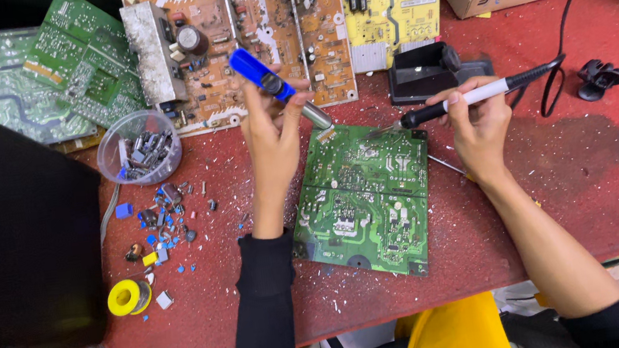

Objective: The person uses a soldering iron and a desoldering pump to remove components from a green circuit board. They flip the board over, use a screwdriver to adjust components, and continue desoldering and removing parts from both sides of the board.

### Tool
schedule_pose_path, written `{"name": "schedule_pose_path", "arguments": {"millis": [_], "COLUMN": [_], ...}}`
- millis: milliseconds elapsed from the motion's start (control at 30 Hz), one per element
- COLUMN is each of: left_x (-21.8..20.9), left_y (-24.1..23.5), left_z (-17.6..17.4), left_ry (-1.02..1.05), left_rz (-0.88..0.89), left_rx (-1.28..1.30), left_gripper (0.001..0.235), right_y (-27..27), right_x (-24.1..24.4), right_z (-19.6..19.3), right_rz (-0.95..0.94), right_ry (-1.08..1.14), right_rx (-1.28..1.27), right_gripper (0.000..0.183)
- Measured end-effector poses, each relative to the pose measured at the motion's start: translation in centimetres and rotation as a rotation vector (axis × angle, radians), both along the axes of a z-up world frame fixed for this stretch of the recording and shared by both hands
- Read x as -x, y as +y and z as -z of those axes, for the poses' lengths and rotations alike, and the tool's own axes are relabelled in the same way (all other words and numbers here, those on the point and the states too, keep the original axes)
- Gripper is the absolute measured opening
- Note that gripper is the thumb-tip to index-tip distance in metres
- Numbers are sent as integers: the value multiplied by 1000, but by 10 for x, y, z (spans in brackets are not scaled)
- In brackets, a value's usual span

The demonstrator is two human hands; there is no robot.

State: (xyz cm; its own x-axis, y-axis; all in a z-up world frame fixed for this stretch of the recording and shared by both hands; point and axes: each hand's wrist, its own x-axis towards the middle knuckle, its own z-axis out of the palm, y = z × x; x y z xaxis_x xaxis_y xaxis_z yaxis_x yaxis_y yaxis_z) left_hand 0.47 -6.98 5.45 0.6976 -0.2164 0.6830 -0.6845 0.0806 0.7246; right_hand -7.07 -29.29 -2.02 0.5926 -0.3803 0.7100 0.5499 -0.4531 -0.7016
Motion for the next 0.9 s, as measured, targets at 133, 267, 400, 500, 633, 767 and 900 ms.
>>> {"name": "schedule_pose_path", "arguments": {"millis": [133, 267, 400, 500, 633, 767, 900], "left_x": [-9, -5, -1, -4, -4, -3, -3], "left_y": [-15, -14, -14, -15, -16, -17, -19], "left_z": [17, 30, 35, 37, 38, 41, 41], "left_ry": [19, 69, 117, 114, 103, 98, 98], "left_rz": [33, 68, 77, 82, 115, 126, 118], "left_rx": [13, -27, -36, -20, -5, -18, -18], "left_gripper": [34, 35, 37, 37, 35, 36, 35], "right_y": [-6, -9, -12, -21, -16, -15, -15], "right_x": [-5, -10, -10, -12, -13, -12, -12], "right_z": [4, 13, 10, 14, 13, 14, 11], "right_rz": [40, 24, 55, 66, 86, 80, 99], "right_ry": [3, 1, -26, -47, -37, -40, -39], "right_rx": [1, -15, -38, -109, -81, -97, -103], "right_gripper": [16, 16, 17, 15, 17, 17, 17]}}
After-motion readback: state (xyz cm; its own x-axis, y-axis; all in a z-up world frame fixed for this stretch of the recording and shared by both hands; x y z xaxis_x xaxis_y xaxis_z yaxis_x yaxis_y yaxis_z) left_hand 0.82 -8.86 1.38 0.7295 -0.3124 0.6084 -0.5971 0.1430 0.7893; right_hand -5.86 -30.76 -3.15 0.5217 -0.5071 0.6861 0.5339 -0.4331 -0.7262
